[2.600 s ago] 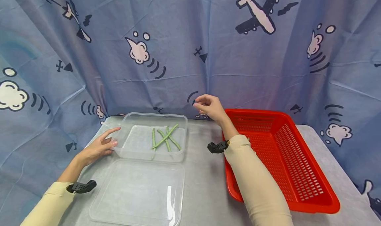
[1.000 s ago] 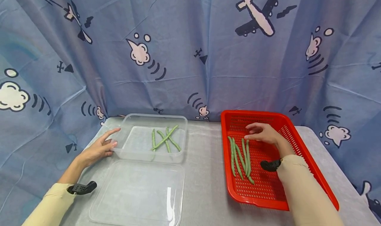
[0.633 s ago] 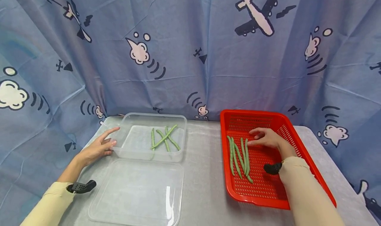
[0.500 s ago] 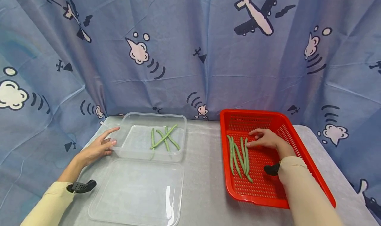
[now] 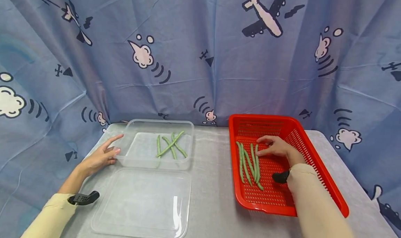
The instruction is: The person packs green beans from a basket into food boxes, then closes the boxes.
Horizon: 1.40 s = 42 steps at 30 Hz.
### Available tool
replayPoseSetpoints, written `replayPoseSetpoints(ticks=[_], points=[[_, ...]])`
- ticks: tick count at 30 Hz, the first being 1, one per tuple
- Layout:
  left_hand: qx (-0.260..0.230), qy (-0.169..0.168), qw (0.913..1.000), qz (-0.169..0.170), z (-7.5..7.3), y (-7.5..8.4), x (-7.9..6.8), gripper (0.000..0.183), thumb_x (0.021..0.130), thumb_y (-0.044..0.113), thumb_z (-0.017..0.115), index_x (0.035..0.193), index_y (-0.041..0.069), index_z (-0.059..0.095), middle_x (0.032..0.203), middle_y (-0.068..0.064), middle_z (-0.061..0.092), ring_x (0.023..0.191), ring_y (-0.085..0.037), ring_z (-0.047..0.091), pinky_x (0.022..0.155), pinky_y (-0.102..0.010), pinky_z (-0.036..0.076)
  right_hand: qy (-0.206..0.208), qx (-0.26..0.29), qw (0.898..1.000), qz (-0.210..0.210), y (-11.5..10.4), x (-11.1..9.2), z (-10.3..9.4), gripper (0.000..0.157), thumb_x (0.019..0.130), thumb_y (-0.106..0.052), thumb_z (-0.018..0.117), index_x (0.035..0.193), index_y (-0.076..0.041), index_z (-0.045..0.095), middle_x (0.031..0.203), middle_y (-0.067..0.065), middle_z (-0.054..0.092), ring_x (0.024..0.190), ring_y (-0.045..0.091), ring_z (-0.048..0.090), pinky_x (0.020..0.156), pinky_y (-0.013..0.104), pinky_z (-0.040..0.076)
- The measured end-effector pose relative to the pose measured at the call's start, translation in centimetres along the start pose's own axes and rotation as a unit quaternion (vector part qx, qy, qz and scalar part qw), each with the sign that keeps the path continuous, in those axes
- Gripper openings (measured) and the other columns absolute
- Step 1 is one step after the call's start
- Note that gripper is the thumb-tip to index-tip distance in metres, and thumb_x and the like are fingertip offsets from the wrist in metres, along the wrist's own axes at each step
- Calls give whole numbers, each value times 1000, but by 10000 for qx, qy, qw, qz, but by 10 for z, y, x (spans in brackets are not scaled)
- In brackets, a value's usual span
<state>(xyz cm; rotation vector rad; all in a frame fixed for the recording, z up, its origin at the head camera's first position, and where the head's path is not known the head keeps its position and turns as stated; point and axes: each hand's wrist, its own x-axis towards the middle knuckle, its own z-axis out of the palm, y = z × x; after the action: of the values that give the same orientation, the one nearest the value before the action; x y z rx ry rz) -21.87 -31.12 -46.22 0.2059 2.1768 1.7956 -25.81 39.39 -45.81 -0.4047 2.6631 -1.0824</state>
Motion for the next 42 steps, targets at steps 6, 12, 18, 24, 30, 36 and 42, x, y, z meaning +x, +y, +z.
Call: replayPoseSetpoints(ticks=[6,12,18,24,30,36,42], points=[[-2,-10,10000,-16,1,-1,1,66,106,10,55,163,26,25,108,-12,44,77,-15,48,72,-30,48,35,160,9998,69,3,0,0,42,82,-16,88,114,3,68,101,12,65,85,23,53,73,33,45],[-7,-8,10000,-18,1,0,1,67,106,10,55,163,25,24,101,-9,44,77,-15,49,71,-30,48,4,114,9999,-6,3,2,0,44,81,-17,88,116,2,68,102,11,62,87,23,51,75,34,44],[-34,-25,10000,-6,-1,-1,0,65,106,9,54,162,28,26,103,-10,45,77,-16,50,71,-30,48,-69,246,9996,98,-2,2,0,42,82,-15,87,113,4,66,100,12,60,87,23,51,73,32,44],[-50,-27,10000,7,0,-1,1,66,106,10,55,162,26,25,107,-12,45,77,-15,49,71,-30,48,-29,318,9992,225,-8,1,-2,40,83,-17,87,108,2,62,100,14,59,90,25,51,73,31,45],[-51,-68,10000,22,-1,-1,0,66,106,9,55,163,24,24,114,-16,44,77,-16,48,71,-30,48,-87,530,9979,359,-11,1,-3,41,85,-15,85,109,5,59,100,14,60,90,24,54,73,31,47],[-80,-41,10000,22,-1,-1,-1,66,106,8,55,162,25,26,114,-15,44,76,-15,48,71,-29,48,-114,957,9946,384,-14,2,-6,38,87,-11,83,108,6,56,90,15,65,80,21,57,70,32,47],[-16,-5,10000,39,-2,-3,1,66,106,10,56,163,25,25,117,-19,45,76,-14,48,71,-29,48,-354,2008,9785,299,-18,4,-9,33,94,-2,72,113,12,49,90,18,67,82,24,66,77,38,57]])
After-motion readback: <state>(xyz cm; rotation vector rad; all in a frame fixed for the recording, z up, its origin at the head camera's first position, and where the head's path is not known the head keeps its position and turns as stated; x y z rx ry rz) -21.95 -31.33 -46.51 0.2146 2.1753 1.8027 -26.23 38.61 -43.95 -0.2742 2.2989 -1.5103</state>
